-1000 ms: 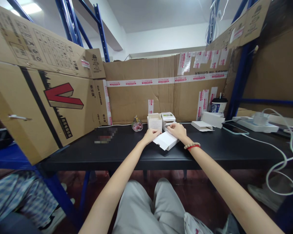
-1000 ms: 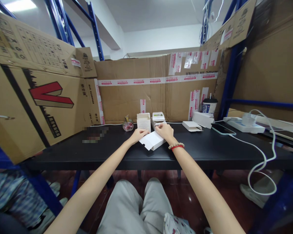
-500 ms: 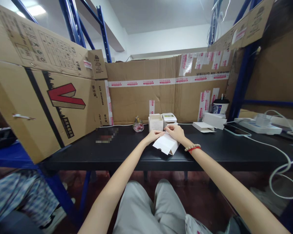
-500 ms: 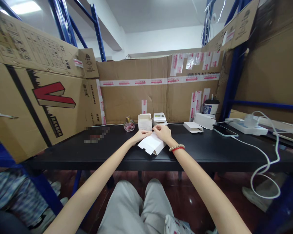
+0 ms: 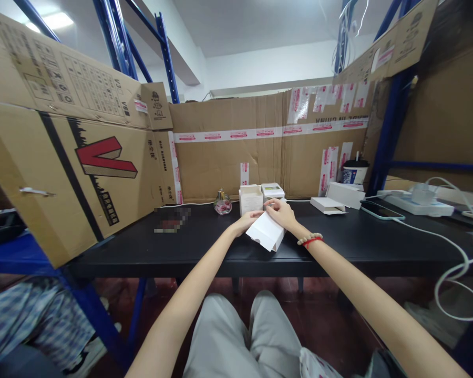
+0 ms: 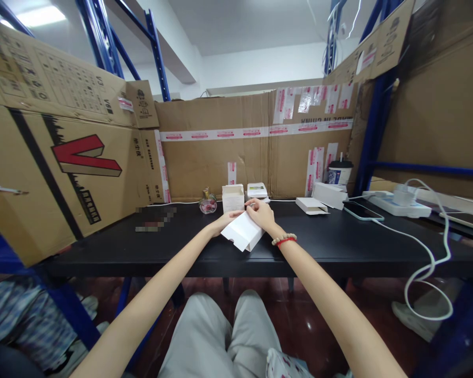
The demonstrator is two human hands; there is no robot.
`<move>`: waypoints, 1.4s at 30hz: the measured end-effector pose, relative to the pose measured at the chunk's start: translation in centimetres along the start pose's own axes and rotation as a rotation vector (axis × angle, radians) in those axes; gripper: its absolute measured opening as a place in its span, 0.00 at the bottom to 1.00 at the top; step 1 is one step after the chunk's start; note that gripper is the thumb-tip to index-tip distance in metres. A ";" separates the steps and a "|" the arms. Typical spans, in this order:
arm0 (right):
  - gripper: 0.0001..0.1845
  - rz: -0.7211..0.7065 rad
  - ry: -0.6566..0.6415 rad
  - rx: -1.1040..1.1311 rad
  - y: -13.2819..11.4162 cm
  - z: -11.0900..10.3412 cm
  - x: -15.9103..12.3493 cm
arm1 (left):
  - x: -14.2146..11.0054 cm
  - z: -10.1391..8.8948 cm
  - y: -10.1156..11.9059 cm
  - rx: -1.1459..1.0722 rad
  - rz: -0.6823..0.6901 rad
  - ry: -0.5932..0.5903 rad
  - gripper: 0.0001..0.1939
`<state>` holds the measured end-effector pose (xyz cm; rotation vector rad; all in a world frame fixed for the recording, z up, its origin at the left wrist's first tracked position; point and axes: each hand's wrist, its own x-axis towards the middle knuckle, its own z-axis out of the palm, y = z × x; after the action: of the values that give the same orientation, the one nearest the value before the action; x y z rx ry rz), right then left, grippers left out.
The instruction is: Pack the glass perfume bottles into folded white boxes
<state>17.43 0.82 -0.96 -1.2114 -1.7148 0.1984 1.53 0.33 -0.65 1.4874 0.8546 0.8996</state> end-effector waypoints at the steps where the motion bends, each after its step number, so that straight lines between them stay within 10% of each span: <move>1: 0.12 0.010 -0.011 0.015 0.1 0.1 0.1 | 0.0 0.0 0.0 0.000 -0.004 0.007 0.14; 9: 0.13 -0.037 0.008 0.336 1.1 0.9 0.8 | 1.1 -1.1 -0.9 -0.022 0.110 0.132 0.17; 23: 0.08 -0.013 0.118 0.071 0.4 0.3 0.1 | 1.5 -1.0 -0.3 0.196 0.548 0.465 0.14; 42: 0.19 -0.070 0.056 0.285 1.1 1.1 0.8 | 0.4 -0.5 0.6 0.257 0.555 0.507 0.18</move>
<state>17.22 2.37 -1.68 -0.9380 -1.6142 0.3506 1.25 0.88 0.00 1.7922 0.9583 1.6787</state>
